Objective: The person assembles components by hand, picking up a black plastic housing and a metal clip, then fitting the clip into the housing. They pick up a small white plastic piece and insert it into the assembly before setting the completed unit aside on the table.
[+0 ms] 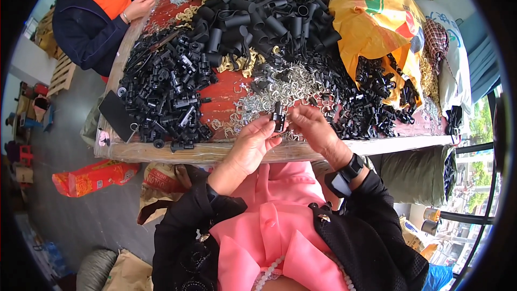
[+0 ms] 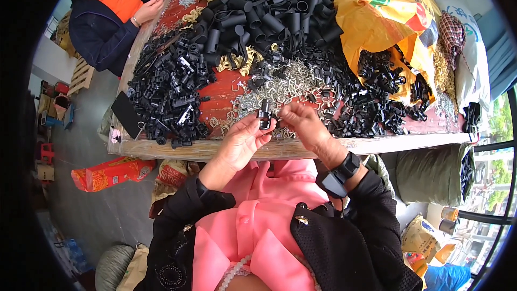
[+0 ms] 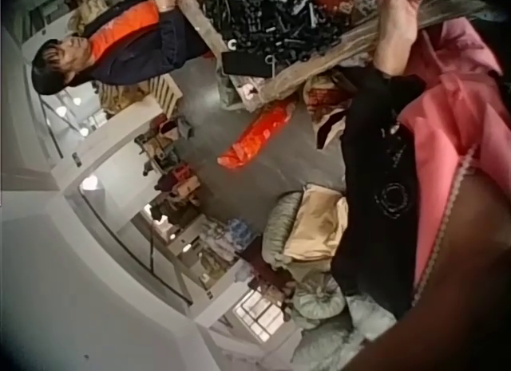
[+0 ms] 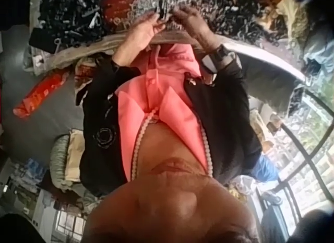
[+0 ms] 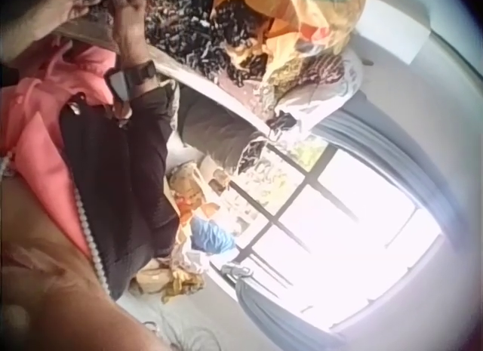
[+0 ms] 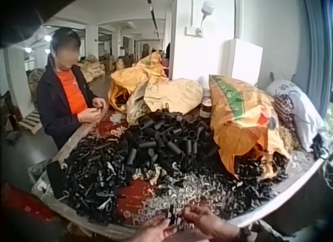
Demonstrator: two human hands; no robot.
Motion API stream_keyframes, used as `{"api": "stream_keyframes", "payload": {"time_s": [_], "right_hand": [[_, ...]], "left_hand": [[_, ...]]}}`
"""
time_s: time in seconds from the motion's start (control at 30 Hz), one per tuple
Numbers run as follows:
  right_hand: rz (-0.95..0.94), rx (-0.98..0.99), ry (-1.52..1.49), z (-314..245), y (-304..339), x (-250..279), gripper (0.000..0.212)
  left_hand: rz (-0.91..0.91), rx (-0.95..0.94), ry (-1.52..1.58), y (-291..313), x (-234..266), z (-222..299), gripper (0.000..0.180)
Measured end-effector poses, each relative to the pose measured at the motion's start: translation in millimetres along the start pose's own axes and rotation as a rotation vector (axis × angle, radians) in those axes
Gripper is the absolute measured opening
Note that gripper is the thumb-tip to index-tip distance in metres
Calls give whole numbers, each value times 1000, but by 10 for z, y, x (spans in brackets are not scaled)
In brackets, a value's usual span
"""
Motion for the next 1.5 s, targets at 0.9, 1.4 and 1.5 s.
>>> {"api": "stream_keyframes", "payload": {"time_s": [0.9,1.4,1.5], "right_hand": [[-182,623,705,-512,317,-357,12],[-158,489,196,-488,374,-400,13],[-95,810,731,-762,579,-570,8]], "left_hand": [[-139,82,22,140,-138,42,26],[-71,58,-23,168,-128,30,22],[-63,38,-33,163,-104,47,22]]}}
Point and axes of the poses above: each hand's wrist, its own y-axis away from the middle knuckle, its own x-axis out of the back of the hand, z = x × y, the point moved 10 cm from there along -y, towards the middle knuckle, and after that the axes turned 7 degrees about -y, right-handed, at the moved point
